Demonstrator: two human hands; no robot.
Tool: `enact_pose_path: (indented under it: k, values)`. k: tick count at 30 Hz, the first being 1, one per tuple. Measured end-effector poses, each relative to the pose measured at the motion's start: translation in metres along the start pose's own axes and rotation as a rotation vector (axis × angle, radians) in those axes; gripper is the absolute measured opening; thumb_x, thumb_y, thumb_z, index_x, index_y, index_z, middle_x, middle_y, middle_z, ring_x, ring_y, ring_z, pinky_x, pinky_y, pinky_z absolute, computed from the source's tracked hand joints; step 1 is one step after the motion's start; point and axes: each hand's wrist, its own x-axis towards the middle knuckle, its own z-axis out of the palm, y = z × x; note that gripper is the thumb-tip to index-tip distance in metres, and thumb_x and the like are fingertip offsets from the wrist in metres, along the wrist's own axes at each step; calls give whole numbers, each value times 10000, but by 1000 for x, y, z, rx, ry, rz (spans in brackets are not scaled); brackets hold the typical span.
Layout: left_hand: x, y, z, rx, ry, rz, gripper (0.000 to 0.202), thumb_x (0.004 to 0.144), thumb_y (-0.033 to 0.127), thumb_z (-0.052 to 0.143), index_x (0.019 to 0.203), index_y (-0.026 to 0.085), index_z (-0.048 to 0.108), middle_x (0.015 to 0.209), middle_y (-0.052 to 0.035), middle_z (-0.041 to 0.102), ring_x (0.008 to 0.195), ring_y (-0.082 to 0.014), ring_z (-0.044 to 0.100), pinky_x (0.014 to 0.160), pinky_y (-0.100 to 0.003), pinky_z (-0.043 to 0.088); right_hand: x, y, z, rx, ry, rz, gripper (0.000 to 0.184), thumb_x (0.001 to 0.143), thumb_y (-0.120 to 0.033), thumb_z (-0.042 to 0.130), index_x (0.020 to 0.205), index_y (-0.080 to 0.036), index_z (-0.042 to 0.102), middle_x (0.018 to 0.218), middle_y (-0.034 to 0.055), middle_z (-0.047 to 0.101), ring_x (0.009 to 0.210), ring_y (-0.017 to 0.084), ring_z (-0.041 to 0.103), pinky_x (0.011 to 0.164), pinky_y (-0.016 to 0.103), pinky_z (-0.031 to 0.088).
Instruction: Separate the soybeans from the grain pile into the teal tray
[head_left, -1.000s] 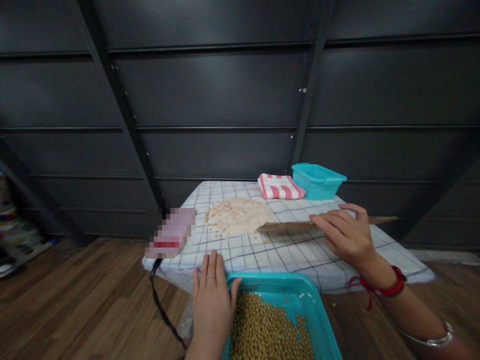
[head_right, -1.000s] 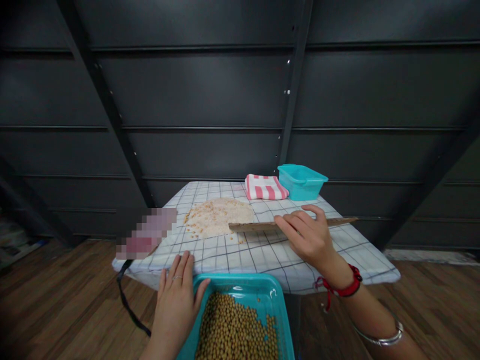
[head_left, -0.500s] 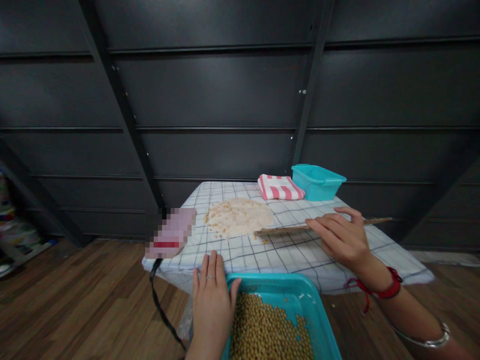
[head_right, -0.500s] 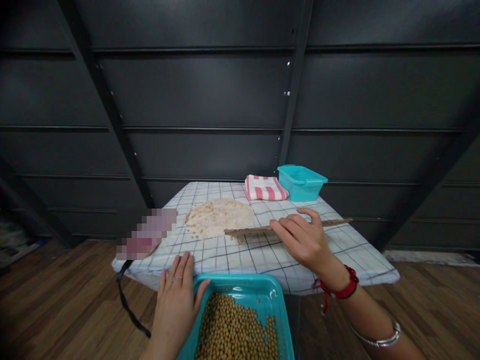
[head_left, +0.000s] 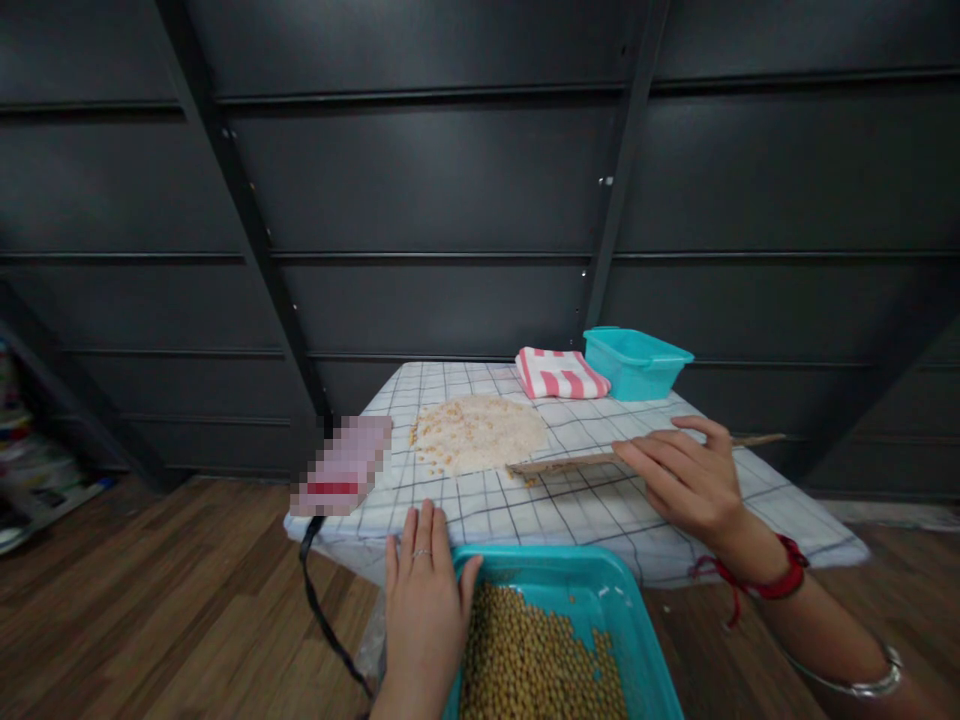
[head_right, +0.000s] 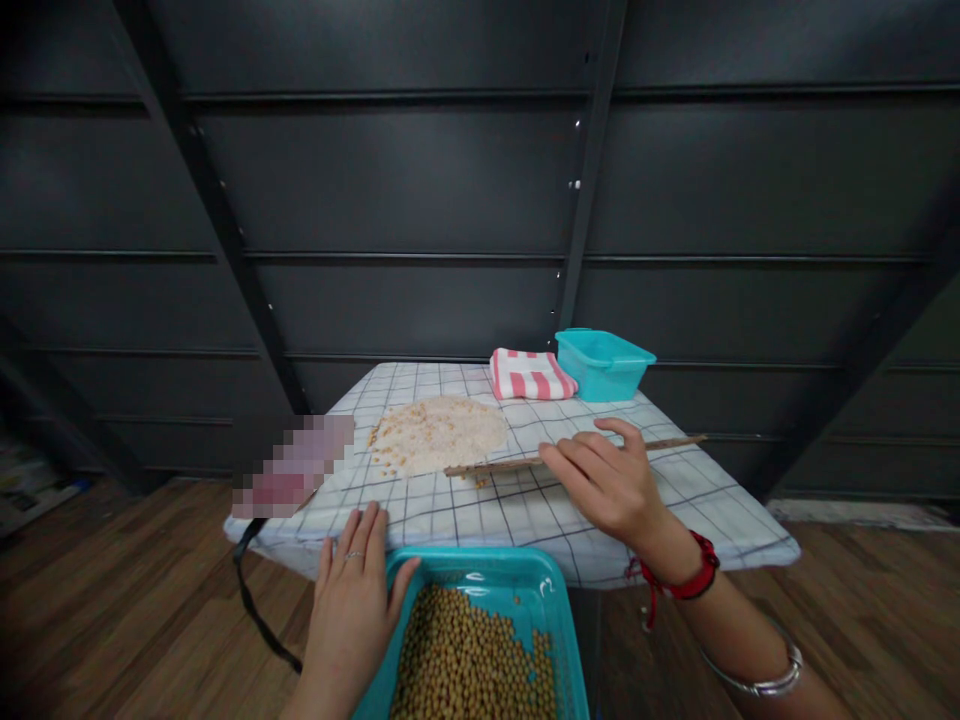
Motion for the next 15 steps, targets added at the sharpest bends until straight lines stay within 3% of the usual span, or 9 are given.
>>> enact_pose_path:
  k: [7, 15]
  values:
    - [0, 1, 1, 11, 20, 2, 526, 854, 439, 273, 1120, 47, 502, 1147, -183, 576, 1095, -295, 497, 857, -488, 426, 1, -1, 1, 10, 0, -17, 236, 751, -12, 445, 880, -173, 560, 679, 14, 645, 641, 125, 550, 754, 357, 389]
    - [0, 0, 0, 5, 7, -7, 523, 853, 441, 272, 1121, 58, 506, 1146, -176, 579, 1099, -293, 496, 865, -490, 420, 1, 0, -4, 36, 11, 14, 310, 738, 11, 427, 918, -201, 565, 669, -7, 644, 629, 117, 554, 758, 353, 386]
